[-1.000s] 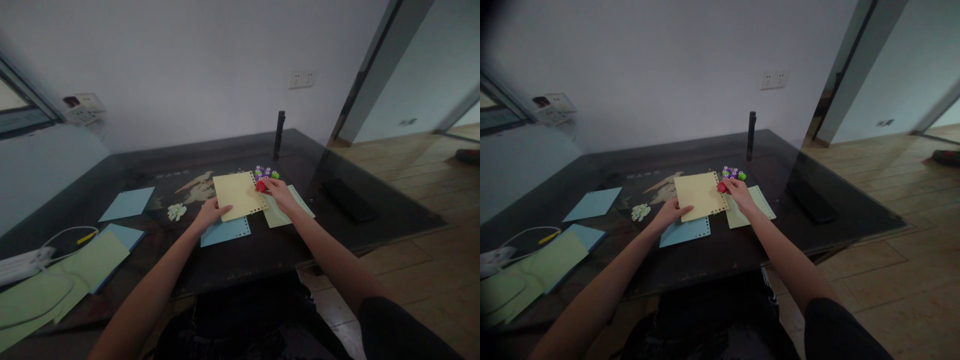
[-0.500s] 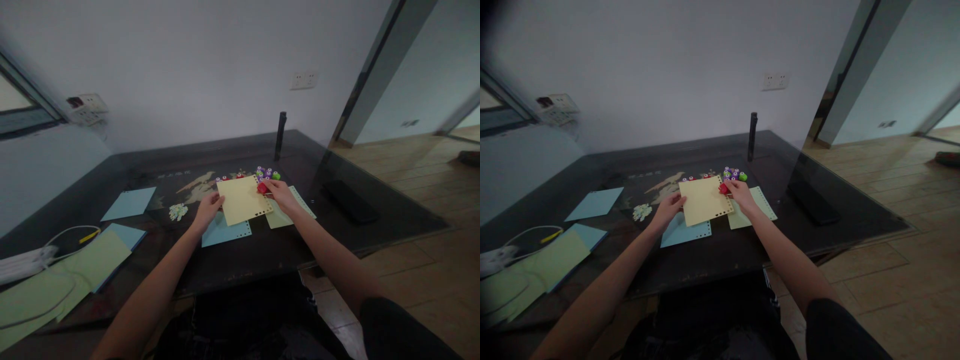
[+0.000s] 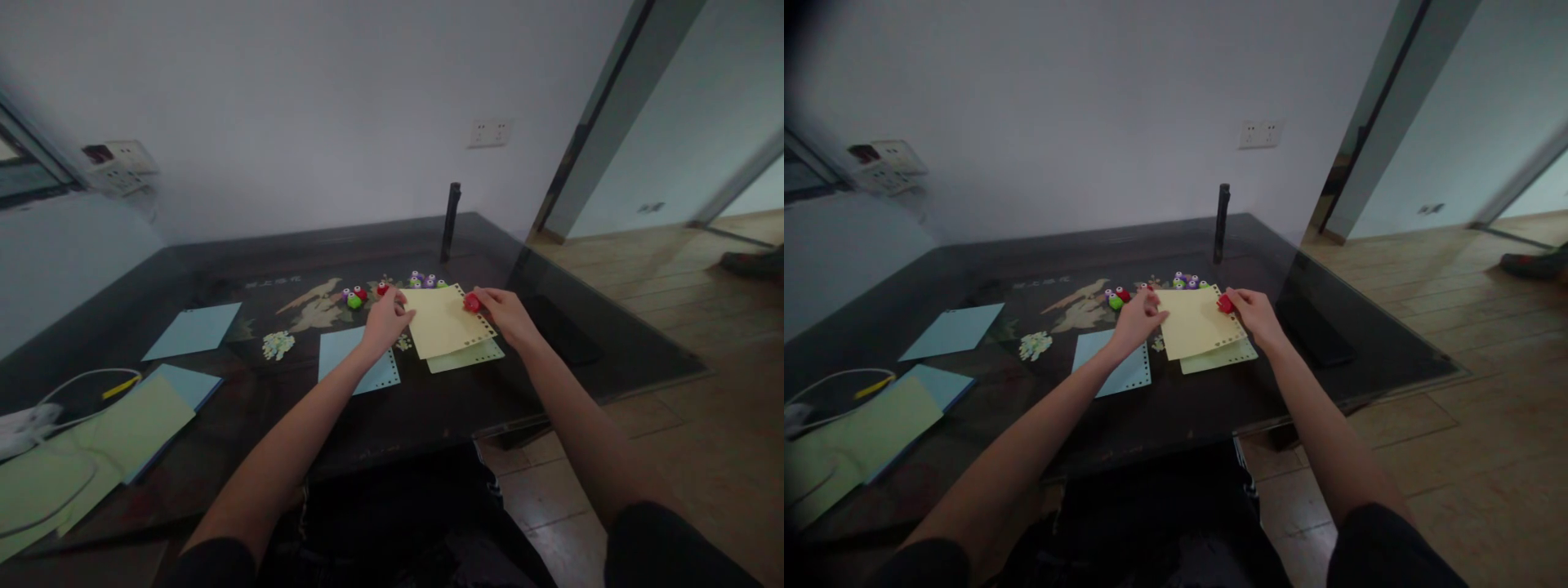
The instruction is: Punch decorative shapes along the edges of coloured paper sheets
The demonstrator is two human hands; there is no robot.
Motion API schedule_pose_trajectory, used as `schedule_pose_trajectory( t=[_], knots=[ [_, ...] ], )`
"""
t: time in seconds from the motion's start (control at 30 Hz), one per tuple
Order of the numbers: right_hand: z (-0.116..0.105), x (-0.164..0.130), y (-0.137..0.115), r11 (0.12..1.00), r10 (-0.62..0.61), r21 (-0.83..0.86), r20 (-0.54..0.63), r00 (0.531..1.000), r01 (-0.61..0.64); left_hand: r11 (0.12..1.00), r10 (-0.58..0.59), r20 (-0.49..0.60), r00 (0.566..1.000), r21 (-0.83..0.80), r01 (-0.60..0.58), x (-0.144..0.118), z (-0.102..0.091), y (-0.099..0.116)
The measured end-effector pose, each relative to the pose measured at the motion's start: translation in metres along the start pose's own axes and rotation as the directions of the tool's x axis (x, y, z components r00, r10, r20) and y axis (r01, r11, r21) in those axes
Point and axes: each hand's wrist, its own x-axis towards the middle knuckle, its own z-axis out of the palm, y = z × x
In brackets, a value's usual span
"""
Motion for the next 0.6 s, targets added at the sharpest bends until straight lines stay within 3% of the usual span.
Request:
schedule_pose_trajectory(
  t=[0.2, 0.37, 0.6],
  knots=[
    [-0.021, -0.015, 0.019, 0.98, -0.007, -0.197, -0.008, 1.0, 0.005, 0.967, -0.059, 0.14, 0.988, 0.252, 0.022, -0.004, 0.029, 0.005],
    [-0.02, -0.017, 0.021, 0.934, -0.049, -0.353, 0.002, 0.999, 0.047, 0.912, -0.056, 0.156, 0.986, 0.41, -0.013, -0.006, 0.034, 0.004],
    [-0.02, -0.018, 0.02, 0.892, -0.069, -0.446, 0.021, 0.997, 0.072, 0.891, -0.041, 0.185, 0.982, 0.451, -0.048, -0.011, 0.036, 0.003]
  ],
)
